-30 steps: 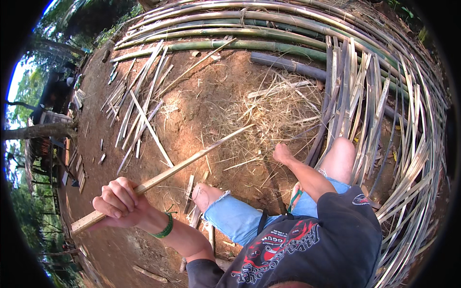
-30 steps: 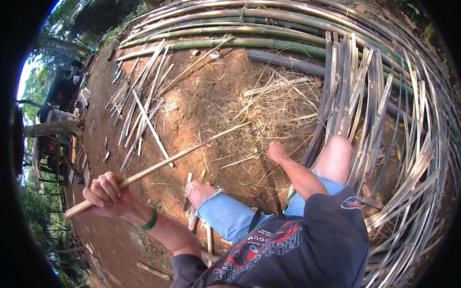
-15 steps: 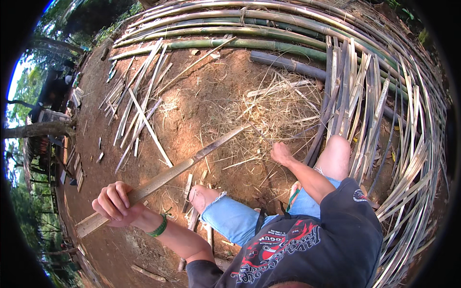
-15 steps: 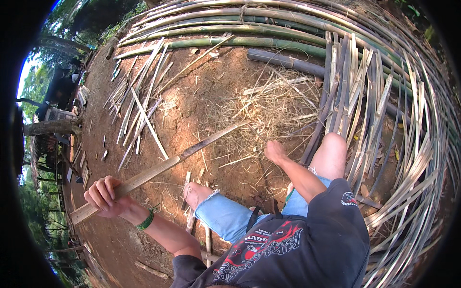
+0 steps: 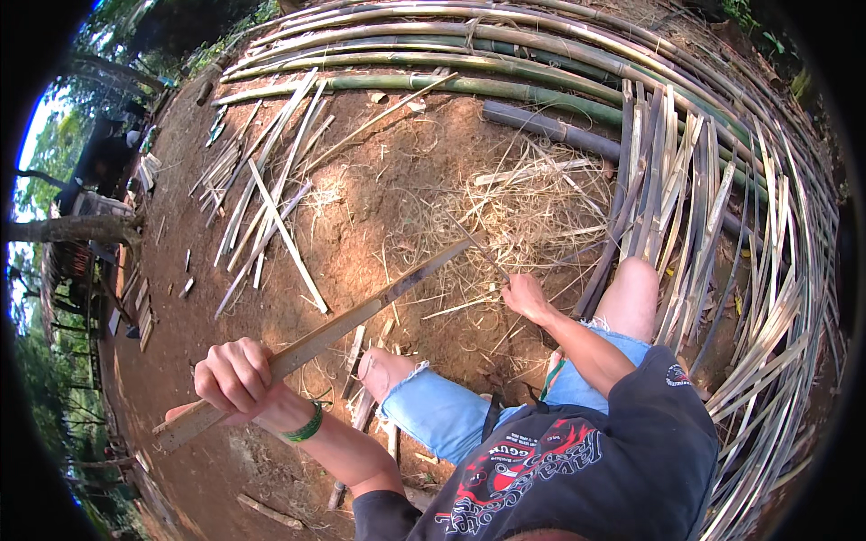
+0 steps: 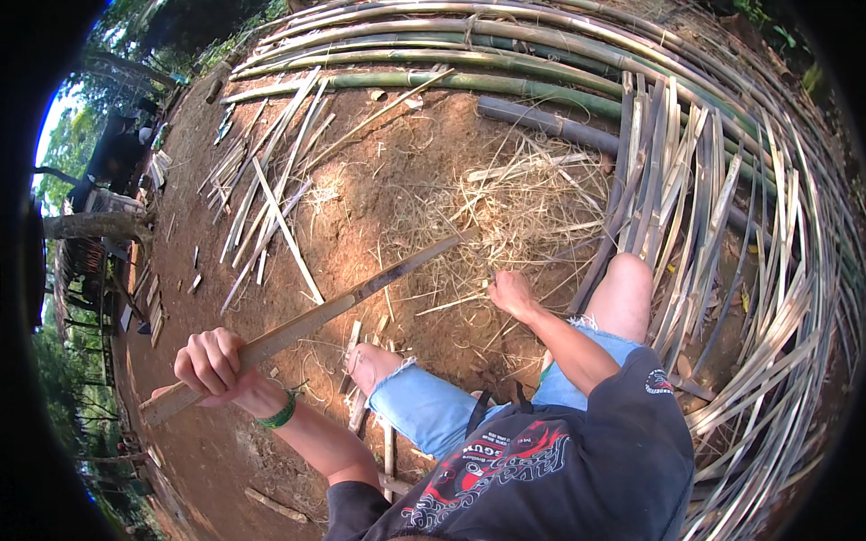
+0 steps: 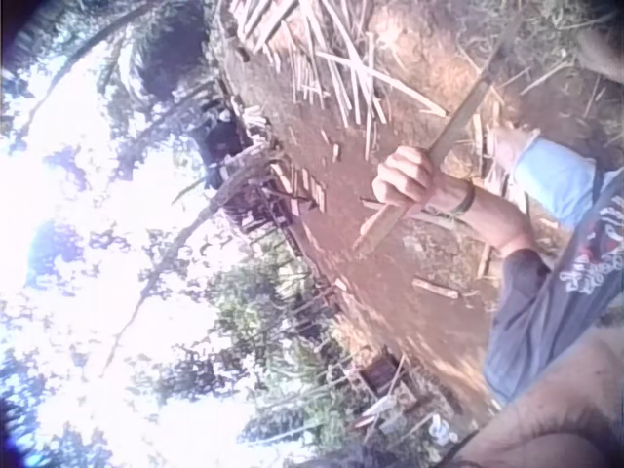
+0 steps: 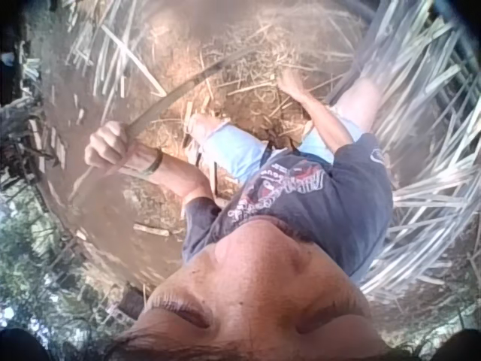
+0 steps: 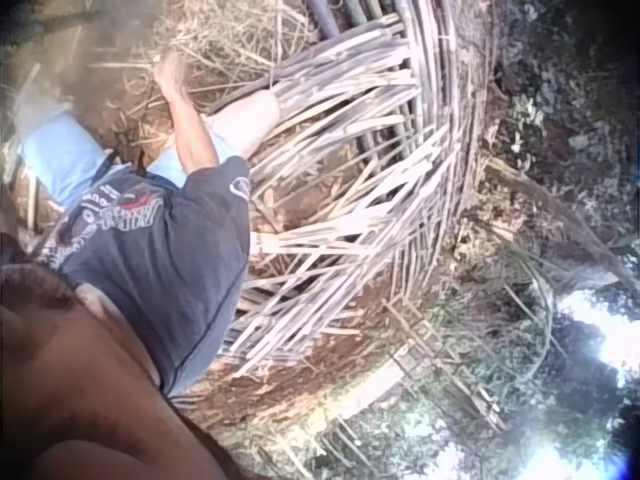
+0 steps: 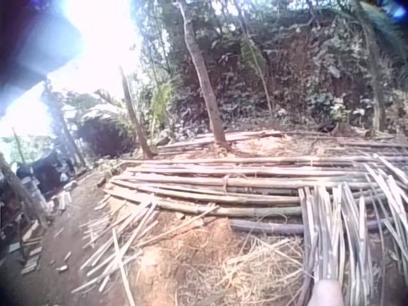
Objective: The person sits on the ground and uses a machete to sharpen a long, thin piece of bamboo into a pointed stake. They repeatedly scrape the blade along the bamboo to thin the tip and remove splinters, occasionally inspecting the point and adjusting their grip.
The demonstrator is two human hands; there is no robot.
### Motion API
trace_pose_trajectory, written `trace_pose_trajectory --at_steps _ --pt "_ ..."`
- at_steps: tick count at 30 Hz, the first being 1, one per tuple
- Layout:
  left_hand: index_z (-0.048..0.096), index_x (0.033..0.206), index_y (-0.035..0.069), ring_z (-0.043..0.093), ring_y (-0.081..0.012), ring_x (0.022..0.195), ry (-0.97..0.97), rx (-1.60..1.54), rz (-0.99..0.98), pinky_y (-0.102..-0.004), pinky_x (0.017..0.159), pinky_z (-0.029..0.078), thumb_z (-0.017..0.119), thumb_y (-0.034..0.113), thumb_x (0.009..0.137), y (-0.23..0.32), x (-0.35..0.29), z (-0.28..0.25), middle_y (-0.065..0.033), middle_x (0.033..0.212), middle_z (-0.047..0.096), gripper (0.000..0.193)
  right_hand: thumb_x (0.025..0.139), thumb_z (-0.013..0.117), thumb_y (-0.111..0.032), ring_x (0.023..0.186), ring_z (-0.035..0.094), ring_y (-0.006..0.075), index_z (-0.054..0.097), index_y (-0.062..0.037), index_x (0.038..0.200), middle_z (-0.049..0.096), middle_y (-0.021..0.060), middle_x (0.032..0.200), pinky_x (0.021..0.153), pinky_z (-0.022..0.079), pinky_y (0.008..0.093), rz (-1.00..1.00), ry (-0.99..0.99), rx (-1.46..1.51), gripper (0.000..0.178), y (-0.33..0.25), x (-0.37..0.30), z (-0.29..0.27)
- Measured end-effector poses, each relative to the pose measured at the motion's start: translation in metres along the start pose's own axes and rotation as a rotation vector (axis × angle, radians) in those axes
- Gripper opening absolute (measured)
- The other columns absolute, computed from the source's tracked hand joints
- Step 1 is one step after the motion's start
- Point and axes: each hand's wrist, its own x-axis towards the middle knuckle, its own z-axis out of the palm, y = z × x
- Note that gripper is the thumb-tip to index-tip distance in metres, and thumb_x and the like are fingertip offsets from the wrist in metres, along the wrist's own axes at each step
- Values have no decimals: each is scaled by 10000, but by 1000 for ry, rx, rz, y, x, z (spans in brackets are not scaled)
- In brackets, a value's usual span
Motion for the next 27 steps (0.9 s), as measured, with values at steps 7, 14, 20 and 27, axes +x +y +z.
trace_pose_trajectory --at_steps 7,14,20,27 --pt "402 493 128 335 -82 285 -338 -284 -87 -196 302 239 472 657 944 -19 21 16 -11 385 408 698 830 593 -173 597 635 392 659 2 895 607 239 661 554 488 444 -281 -58 221 198 -74 -37 -58" --pt "381 470 120 344 -88 299 -438 -317 -107 -201 302 228 473 612 967 -40 41 32 -21 388 393 705 811 587 -152 629 655 414 650 66 809 615 270 632 602 526 468 -133 -66 -4 227 -11 1 -43" --pt "387 487 103 327 -83 316 -359 -259 -78 -200 335 171 439 639 965 -30 32 25 -22 405 402 720 836 608 -163 665 671 400 676 45 837 631 268 670 617 532 472 -224 6 133 219 -35 -17 -34" --pt "390 507 91 335 -86 331 -317 -207 -79 -193 357 143 421 658 962 -27 25 21 -21 419 410 728 809 597 -156 749 674 450 680 74 790 634 323 740 711 551 495 -14 -62 -51 245 5 -1 -21"
